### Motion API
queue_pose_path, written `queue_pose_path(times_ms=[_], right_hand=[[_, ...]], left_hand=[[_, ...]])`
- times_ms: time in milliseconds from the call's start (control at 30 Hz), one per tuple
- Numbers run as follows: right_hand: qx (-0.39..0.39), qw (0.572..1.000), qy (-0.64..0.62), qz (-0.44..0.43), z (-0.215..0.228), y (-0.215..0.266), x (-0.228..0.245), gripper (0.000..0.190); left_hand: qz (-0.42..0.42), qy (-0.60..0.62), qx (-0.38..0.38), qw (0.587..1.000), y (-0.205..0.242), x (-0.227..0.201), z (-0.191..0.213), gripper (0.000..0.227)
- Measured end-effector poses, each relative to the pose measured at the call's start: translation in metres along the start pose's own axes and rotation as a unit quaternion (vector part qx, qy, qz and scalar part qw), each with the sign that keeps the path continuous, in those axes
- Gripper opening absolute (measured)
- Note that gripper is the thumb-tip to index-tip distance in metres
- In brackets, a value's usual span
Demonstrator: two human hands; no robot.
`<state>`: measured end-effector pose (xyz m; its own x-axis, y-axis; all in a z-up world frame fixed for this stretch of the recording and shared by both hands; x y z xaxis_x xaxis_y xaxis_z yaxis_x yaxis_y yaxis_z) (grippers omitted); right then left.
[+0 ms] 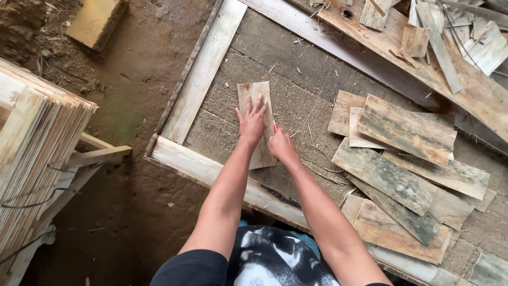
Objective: Arranging and fitting thin wood veneers onto a larger wooden surface to create a pattern or surface, including occasional trimming with a knife.
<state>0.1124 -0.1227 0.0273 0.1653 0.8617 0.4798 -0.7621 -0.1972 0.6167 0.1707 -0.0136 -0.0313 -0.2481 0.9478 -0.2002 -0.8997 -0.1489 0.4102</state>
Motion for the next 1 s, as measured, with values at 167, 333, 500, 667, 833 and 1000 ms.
queue_pose_path(times_ms=[167,333,500,667,833,1000], right_hand=[[0.004,0.998,-0.057,0.011,0.017,0.008,-0.010,0.046],[-0.023,0.996,-0.090,0.001,0.034,-0.016,-0.014,0.045],[-0.020,1.000,0.023,0.004,0.041,-0.038,-0.003,0.052],[-0.024,1.000,0.019,-0.002,0.031,-0.055,0.004,0.056],[-0.011,1.000,0.025,-0.005,0.026,-0.062,0.011,0.058],[0.000,0.999,0.022,-0.032,0.023,-0.050,0.016,0.059]], left_hand=[[-0.004,-0.006,-0.001,1.000,0.004,-0.002,0.007,0.087],[0.003,0.008,0.015,1.000,-0.001,0.004,-0.002,0.086],[0.005,0.020,0.028,0.999,-0.004,0.004,-0.006,0.086],[0.008,0.019,0.030,0.999,-0.003,0.005,-0.005,0.086],[0.001,0.017,0.025,1.000,-0.006,0.007,-0.015,0.086],[0.001,0.027,0.023,0.999,-0.005,0.007,-0.014,0.080]])
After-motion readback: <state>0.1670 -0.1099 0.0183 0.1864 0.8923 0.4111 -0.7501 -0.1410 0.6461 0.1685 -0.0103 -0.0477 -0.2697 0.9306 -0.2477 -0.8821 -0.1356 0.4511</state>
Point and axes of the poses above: each hand's wrist, its own y-axis away from the middle knuckle, its own z-axis out of the back of the hand, x = y × z, the point moved 7 cm from there along -y, towards the middle knuckle, and after that the axes turned 15 degrees about z, right-handed, at the moved point
